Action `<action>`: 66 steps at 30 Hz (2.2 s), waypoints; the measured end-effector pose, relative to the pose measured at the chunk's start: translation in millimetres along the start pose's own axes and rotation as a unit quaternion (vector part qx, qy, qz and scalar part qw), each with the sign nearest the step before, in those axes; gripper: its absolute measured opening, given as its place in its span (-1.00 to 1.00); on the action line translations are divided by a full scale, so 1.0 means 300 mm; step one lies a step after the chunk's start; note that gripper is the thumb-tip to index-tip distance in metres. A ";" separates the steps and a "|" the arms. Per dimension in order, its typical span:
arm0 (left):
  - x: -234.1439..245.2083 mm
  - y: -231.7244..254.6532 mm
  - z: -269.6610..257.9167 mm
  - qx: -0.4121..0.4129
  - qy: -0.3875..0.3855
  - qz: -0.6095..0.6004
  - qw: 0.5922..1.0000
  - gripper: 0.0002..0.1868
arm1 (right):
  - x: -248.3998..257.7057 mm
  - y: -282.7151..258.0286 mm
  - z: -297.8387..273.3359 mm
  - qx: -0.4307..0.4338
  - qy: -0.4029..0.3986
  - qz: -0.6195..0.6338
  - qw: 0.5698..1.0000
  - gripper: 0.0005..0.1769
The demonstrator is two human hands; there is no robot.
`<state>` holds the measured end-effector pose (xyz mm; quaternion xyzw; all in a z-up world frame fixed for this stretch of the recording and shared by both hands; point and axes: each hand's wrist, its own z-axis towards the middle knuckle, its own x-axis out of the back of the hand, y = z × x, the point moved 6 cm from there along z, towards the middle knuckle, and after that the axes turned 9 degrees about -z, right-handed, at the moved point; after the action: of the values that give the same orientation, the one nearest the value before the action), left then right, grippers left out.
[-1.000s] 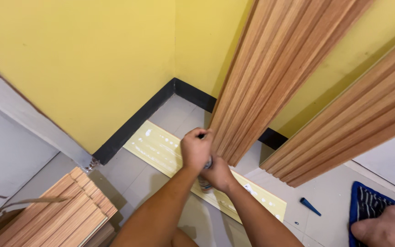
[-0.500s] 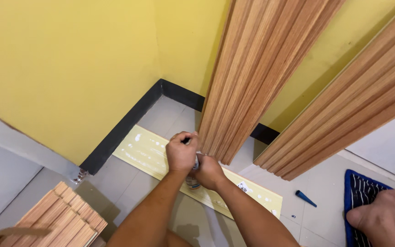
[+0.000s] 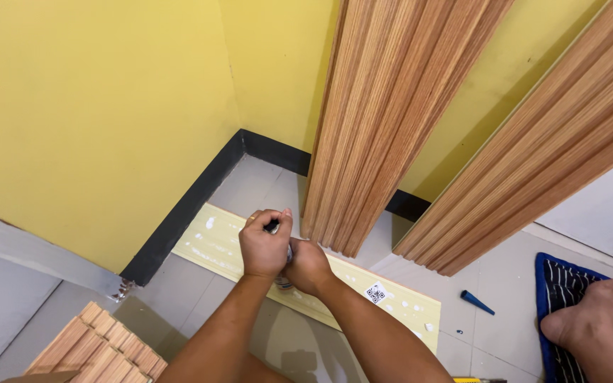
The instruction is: The person applies adhesive from a tube onto a light-colored flooring plank lying on the floor. They then pick up the plank and press it into place against the wall next to other installed planks.
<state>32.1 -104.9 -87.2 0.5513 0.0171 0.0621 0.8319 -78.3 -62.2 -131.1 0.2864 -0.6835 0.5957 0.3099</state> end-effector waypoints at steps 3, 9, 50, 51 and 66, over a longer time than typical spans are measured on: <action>0.021 0.008 0.013 -0.006 -0.009 0.001 1.000 -0.82 | -0.025 -0.018 0.012 0.004 0.005 0.011 1.000 -0.61; 0.060 0.015 0.024 -0.042 -0.012 0.010 0.999 -0.83 | -0.079 -0.023 0.041 0.015 0.020 0.005 1.000 -0.72; 0.233 0.001 0.169 -0.103 -0.042 0.065 0.992 -0.82 | -0.265 -0.187 0.213 0.144 0.084 0.061 0.984 -0.85; 0.237 0.013 0.172 -0.114 -0.038 0.066 0.991 -0.82 | -0.246 -0.193 0.205 0.142 0.084 0.075 0.983 -0.85; 0.471 -0.019 0.202 0.145 0.376 -0.330 0.854 -0.70 | 0.227 -0.033 -0.166 -0.038 0.169 0.222 0.960 -0.64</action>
<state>178.5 -145.4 -63.2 0.5620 0.5183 -0.0165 0.6444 -110.6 -15.5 -67.9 0.0107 -0.6894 0.6631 0.2913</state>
